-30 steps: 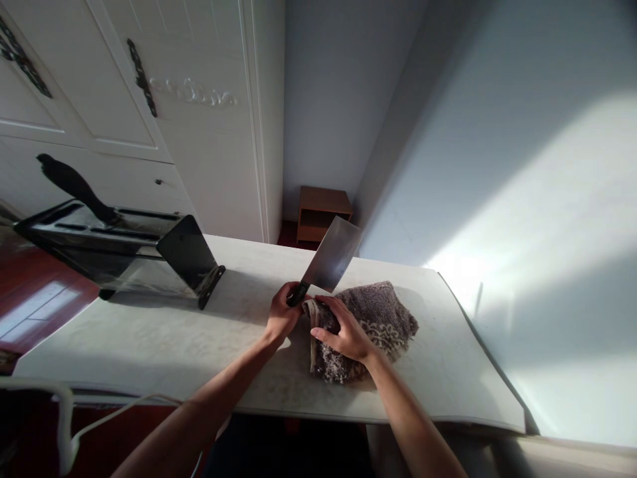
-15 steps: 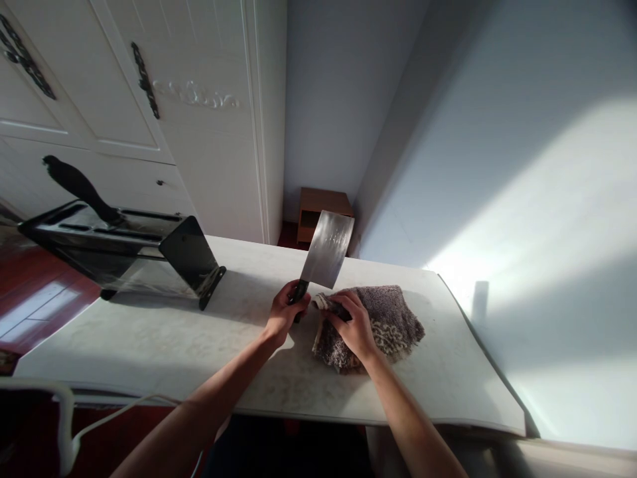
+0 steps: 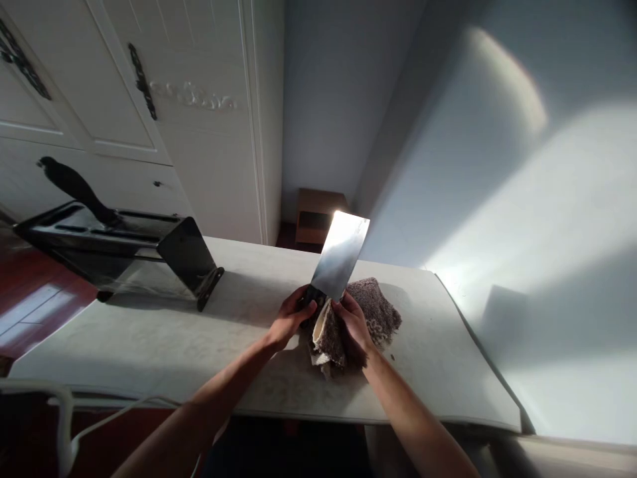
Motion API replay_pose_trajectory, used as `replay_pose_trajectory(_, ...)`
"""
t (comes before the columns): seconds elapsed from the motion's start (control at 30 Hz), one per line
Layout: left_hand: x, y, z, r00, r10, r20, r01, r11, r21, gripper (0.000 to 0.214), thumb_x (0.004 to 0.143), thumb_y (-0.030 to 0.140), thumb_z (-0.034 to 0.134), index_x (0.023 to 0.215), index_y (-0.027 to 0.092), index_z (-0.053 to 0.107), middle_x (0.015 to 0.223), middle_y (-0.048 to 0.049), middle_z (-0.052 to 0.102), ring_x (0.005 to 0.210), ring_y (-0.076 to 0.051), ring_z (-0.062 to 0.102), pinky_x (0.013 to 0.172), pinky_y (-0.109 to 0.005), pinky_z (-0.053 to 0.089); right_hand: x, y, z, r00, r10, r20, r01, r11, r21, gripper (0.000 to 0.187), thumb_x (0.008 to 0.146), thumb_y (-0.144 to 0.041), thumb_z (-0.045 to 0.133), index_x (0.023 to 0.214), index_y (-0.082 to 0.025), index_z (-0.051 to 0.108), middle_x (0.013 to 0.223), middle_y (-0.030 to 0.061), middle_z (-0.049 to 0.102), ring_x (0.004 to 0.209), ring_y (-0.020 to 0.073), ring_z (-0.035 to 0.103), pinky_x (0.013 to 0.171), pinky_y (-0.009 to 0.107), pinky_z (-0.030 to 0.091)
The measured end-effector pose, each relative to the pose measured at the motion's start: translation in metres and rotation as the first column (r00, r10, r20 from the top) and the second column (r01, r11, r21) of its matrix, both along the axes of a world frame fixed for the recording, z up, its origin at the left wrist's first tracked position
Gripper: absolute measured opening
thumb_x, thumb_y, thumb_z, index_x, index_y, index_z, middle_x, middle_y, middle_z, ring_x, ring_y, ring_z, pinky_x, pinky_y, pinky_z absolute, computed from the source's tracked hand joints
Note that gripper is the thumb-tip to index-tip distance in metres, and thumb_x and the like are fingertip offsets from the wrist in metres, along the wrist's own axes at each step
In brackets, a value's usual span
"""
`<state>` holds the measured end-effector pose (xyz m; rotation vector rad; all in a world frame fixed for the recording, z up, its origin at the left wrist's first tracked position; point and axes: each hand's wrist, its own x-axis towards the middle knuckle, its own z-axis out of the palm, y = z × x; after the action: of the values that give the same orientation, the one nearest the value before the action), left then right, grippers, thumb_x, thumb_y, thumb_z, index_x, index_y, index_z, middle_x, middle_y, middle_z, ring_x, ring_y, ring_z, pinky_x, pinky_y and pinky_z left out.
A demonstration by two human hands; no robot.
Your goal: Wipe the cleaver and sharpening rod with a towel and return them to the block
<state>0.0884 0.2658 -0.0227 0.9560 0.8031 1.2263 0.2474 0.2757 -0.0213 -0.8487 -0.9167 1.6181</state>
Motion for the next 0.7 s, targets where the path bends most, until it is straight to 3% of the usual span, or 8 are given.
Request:
replay_pose_trajectory(0.17, 0.0, 0.001, -0.009, 0.956, 0.11, -0.272, -0.063, 0.983, 0.174, 0.056, 0.083, 0.039, 0.063, 0.131, 0.014, 0.048, 0.128, -0.0125, 0.054, 0.118, -0.024, 0.051, 0.103, -0.037, 0.039, -0.011, -0.01, 0.003, 0.999, 0.017, -0.051, -0.022, 0.995, -0.102, 0.036, 0.074, -0.036, 0.074, 0.103, -0.02, 0.062, 0.088, 0.0016, 0.066, 0.069, 0.0136, 0.06, 0.067, 0.026, 0.048)
replay_pose_trajectory(0.3, 0.001, -0.002, -0.007, 0.872, 0.165, -0.461, 0.0, 0.941, 0.337, 0.046, 0.088, 0.031, 0.055, 0.132, 0.018, 0.051, 0.128, -0.0125, 0.05, 0.119, -0.023, 0.049, 0.105, -0.038, 0.037, -0.013, -0.014, 0.002, 0.997, 0.072, 0.008, -0.07, 0.987, -0.146, 0.036, 0.071, -0.035, 0.078, 0.096, -0.017, 0.059, 0.079, 0.0008, 0.064, 0.066, 0.013, 0.059, 0.063, 0.025, 0.049)
replay_pose_trajectory(0.43, 0.005, -0.008, 0.0, 0.851, 0.171, -0.497, 0.058, 0.91, 0.411, 0.053, 0.087, 0.028, 0.055, 0.138, 0.021, 0.045, 0.133, -0.0136, 0.045, 0.121, -0.025, 0.046, 0.106, -0.039, 0.037, -0.012, -0.014, 0.0, 0.996, 0.084, -0.022, -0.087, 0.985, -0.146, 0.041, 0.071, -0.033, 0.078, 0.102, -0.019, 0.056, 0.081, 0.0005, 0.065, 0.068, 0.0143, 0.061, 0.062, 0.026, 0.05)
replay_pose_trajectory(0.57, 0.007, -0.012, -0.002, 0.846, 0.115, -0.521, 0.136, 0.898, 0.419, 0.062, 0.088, 0.025, 0.051, 0.148, 0.02, 0.031, 0.139, -0.0144, 0.036, 0.131, -0.024, 0.036, 0.113, -0.038, 0.029, -0.011, -0.01, 0.0, 0.996, 0.051, -0.073, -0.061, 0.988, -0.14, 0.047, 0.07, -0.033, 0.079, 0.106, -0.019, 0.053, 0.088, 0.0026, 0.067, 0.076, 0.0169, 0.065, 0.064, 0.028, 0.052)
replay_pose_trajectory(0.7, 0.006, -0.014, -0.01, 0.826, 0.041, -0.563, 0.222, 0.893, 0.391, 0.084, 0.081, 0.016, 0.052, 0.154, 0.02, 0.01, 0.152, -0.0137, 0.016, 0.142, -0.027, 0.017, 0.118, -0.042, 0.016, -0.011, -0.008, -0.001, 0.995, 0.03, -0.093, -0.044, 0.988, -0.148, 0.048, 0.069, -0.034, 0.079, 0.106, -0.02, 0.053, 0.089, 0.0032, 0.067, 0.078, 0.0189, 0.066, 0.062, 0.029, 0.053)
